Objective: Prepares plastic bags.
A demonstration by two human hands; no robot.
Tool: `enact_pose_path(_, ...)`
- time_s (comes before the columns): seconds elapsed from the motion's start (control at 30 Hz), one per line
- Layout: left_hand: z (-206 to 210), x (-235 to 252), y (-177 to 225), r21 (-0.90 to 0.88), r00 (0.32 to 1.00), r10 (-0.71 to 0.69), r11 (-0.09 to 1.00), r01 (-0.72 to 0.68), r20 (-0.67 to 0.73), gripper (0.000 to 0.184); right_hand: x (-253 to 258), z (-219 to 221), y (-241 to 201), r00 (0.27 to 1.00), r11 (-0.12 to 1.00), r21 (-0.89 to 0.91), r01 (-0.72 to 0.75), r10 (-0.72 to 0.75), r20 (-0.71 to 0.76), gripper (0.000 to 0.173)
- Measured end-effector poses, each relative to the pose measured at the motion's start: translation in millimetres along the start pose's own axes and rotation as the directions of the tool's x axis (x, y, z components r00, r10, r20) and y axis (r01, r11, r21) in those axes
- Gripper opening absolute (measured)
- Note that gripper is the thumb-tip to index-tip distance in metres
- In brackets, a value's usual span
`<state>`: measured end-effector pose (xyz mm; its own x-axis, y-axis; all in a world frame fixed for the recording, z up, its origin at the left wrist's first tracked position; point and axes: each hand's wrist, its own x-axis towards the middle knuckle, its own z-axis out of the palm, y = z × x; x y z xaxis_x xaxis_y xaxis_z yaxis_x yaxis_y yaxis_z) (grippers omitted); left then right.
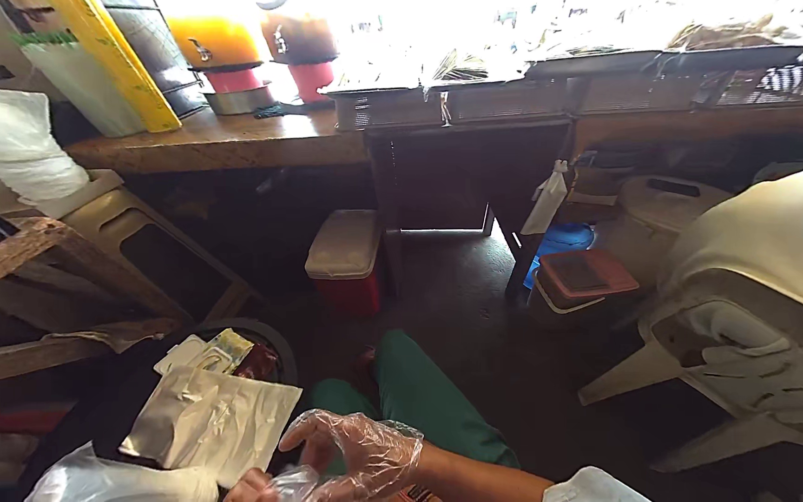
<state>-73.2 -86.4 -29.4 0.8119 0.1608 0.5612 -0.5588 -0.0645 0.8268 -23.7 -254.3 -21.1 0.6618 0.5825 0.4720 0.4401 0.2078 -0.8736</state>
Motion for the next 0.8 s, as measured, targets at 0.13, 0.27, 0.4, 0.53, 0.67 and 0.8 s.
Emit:
enact_pose_path(0.13, -5, 2, -5, -0.054, 0.996, -0.065, 0.996, 0.068, 0.058, 0.021, -4, -1, 9, 1.0, 0.999, -0.035, 0.025, -0.025, -0.009, 0.017)
enact_pose_path(0.27, 2, 1, 7, -0.053, 0.977, -0.165, 0.986, 0.159, -0.132, 0.031, -3, -3, 15, 0.988, 0.988, -0.083, 0.131, -0.137, -0.068, 0.025)
enact_pose_path(0.4, 2, -1, 6, 0.044, 0.983, -0.089, 0.994, 0.097, -0.16, 0.025, -3, 2, 3, 0.998, 0.978, 0.199, -0.055, 0.053, 0.016, 0.049)
enact_pose_path(0.53, 6, -3, 4, 0.007, 0.986, -0.052, 0.999, 0.053, -0.157, 0.035, -4, 13, 8, 0.999, 0.991, 0.128, -0.033, 0.036, -0.026, 0.034)
enact_pose_path(0.67, -2, -1, 2, 0.006, 0.997, -0.071, 0.997, 0.072, -0.043, 0.013, -3, 5, 13, 0.992, 0.997, 0.041, 0.059, -0.054, -0.117, 0.018)
enact_pose_path(0.8, -16, 2, -3, -0.011, 0.999, -0.047, 0.999, 0.047, 0.023, 0.021, -5, -11, 13, 0.987, 0.99, -0.008, 0.144, -0.144, -0.072, 0.024)
